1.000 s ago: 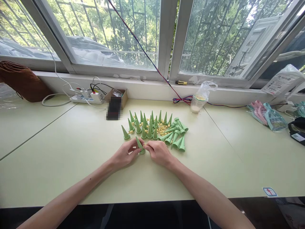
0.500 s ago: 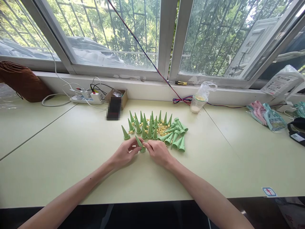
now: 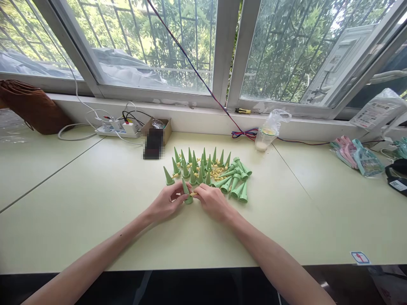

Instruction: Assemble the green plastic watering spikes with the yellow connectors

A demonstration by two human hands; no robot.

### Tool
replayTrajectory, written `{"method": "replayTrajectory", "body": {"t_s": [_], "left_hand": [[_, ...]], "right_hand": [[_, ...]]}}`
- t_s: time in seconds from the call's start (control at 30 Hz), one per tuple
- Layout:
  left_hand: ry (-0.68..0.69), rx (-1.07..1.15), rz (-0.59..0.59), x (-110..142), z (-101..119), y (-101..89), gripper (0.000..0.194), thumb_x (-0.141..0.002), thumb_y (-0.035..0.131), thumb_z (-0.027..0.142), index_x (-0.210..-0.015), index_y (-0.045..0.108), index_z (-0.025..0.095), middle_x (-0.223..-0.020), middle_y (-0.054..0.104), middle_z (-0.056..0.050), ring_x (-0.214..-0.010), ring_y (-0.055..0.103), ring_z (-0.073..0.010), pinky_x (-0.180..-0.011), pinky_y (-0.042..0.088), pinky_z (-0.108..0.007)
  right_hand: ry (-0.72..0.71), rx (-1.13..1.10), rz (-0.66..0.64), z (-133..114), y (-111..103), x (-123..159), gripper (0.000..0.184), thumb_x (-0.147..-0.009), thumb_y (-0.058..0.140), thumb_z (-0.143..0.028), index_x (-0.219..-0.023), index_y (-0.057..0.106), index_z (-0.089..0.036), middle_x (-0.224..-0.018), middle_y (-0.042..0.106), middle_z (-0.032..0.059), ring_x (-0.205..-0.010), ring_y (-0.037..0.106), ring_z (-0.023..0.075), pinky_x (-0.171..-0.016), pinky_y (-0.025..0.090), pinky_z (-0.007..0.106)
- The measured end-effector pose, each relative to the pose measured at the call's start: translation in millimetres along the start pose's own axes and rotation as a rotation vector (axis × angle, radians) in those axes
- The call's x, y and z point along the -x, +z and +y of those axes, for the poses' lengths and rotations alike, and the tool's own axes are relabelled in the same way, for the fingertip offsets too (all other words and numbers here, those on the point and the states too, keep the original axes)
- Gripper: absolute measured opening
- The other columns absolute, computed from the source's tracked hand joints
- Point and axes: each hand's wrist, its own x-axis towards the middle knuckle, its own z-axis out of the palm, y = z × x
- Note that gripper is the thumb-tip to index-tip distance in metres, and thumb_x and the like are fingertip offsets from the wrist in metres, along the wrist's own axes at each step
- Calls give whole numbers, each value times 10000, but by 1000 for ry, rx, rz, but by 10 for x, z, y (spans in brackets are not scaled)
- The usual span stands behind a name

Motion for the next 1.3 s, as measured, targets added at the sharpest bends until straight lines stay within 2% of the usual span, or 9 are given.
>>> {"method": "replayTrajectory", "body": {"t_s": [0.23,0.6,0.8,1.07,1.3], "left_hand": [[11,14,-38,16,5,13,99,-910,514,223,-985,563,181,-840,608,-16,-721,572,-132,-631,498,-247],[26,28,-38,33,24,16,107,-914,519,247,-981,565,177,-830,609,-28,-774,609,-161,-657,523,-265],[42,26,-33,35,45,16,108,-909,526,240,-984,567,174,-864,636,-37,-712,577,-136,-623,513,-248],[47,67,-50,48,32,32,108,-920,514,230,-1009,545,177,-920,623,-49,-809,608,-156,-759,575,-309],[49,78,-50,60,24,39,88,-919,519,227,-994,531,182,-955,617,-56,-852,623,-168,-780,581,-319]], "right_hand": [[10,-89,-32,-27,-17,8,183,-1000,471,-223,-898,617,-180,-831,612,44,-709,559,151,-642,393,243],[31,-140,-11,-35,16,9,322,-989,427,-224,-674,481,-187,-646,502,-5,-590,428,125,-576,312,243],[56,-161,-17,-44,28,3,344,-996,392,-252,-664,456,-188,-612,477,-15,-562,416,113,-565,296,229],[101,-129,-30,-62,32,-9,403,-1008,341,-302,-628,410,-188,-573,480,-8,-526,411,106,-545,279,230],[126,-120,-24,-72,55,-17,447,-1022,323,-328,-610,426,-187,-560,505,-2,-507,430,104,-550,304,236]]}}
